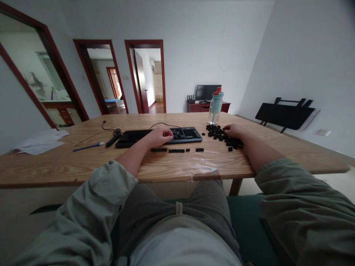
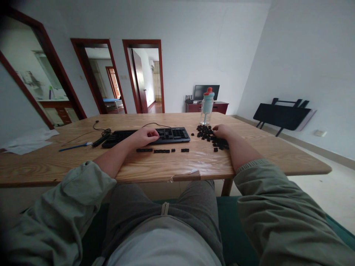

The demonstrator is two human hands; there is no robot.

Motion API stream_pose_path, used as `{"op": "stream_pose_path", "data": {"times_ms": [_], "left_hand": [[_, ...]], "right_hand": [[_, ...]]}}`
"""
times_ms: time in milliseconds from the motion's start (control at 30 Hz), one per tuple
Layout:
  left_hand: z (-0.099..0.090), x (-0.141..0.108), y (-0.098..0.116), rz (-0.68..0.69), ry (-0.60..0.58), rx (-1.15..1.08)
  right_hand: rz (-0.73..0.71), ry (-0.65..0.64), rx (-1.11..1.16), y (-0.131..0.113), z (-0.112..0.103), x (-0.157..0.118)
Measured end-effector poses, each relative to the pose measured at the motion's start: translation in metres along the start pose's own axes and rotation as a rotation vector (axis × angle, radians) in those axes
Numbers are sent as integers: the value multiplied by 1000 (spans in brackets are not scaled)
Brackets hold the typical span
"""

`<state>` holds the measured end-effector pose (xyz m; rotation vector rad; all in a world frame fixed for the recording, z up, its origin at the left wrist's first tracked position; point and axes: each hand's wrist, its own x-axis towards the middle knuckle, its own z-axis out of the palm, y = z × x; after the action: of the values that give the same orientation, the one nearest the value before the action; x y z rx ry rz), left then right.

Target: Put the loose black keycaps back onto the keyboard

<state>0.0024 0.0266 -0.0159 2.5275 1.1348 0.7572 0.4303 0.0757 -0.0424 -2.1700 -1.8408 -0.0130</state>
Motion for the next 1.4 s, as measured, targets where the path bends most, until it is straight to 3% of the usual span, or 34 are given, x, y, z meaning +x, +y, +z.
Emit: {"op": "stream_pose_path", "data": {"times_ms": [233, 933, 1033, 1167, 1267, 1400], "left_hand": [[-2, 1, -1, 31, 49, -9], [-4, 0, 4, 16, 63, -5], [-4, 0, 4, 28, 73, -8], [-5, 0, 4, 29, 76, -1], [-5, 0, 4, 23, 75, 12], [-5, 0, 2, 22, 70, 17]], "right_hand": [[40, 51, 130, 25, 9, 0], [2, 85, 101, 4, 4, -9], [16, 123, 239, 0, 1, -12], [33, 202, 646, -3, -7, -21], [39, 102, 909, -5, -12, -28], [-7, -67, 1035, -9, -14, -34]]}}
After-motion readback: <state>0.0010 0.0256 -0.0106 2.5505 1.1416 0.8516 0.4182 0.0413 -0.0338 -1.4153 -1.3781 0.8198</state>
